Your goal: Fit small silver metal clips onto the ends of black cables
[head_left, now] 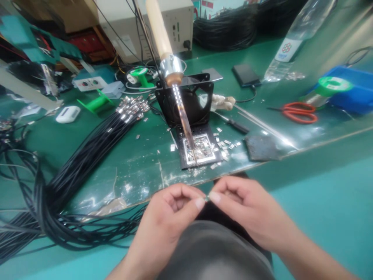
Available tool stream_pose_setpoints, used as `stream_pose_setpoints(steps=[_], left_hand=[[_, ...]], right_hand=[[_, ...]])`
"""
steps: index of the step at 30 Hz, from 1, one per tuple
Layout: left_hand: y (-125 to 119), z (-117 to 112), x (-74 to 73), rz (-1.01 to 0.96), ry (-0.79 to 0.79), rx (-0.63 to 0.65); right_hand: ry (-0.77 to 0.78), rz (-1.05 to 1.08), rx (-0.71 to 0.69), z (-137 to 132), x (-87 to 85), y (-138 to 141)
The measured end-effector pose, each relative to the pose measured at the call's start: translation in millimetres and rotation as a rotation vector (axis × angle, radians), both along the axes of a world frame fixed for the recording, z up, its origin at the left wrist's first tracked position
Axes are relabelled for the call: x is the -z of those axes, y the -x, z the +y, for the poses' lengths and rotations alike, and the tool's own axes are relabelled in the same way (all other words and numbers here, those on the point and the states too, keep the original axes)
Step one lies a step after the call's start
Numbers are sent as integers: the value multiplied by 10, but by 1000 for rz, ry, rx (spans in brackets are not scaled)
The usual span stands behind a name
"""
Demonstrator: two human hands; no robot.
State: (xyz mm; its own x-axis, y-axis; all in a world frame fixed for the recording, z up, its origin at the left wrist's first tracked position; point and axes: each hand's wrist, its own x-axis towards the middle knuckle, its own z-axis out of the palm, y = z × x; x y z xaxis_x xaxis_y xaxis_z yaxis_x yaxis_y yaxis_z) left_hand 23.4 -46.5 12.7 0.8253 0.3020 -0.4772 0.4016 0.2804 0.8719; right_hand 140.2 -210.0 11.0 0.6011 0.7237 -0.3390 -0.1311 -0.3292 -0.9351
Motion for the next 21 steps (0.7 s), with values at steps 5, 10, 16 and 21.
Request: stream_pose_setpoints(steps=[5,10,16,21], left_hand=[[-23,18,7,-15,69,2],[-41,22,1,-8,90,-21],[-54,14,8,-8,88,-35],[-64,19,6,-17,90,-33]], right_hand=[[7,2,-33,12,6,-41],[9,-6,-36,21,6,-44],[10,8,-30,12,-13,-35],[-2,21,-23,13,-15,-27]])
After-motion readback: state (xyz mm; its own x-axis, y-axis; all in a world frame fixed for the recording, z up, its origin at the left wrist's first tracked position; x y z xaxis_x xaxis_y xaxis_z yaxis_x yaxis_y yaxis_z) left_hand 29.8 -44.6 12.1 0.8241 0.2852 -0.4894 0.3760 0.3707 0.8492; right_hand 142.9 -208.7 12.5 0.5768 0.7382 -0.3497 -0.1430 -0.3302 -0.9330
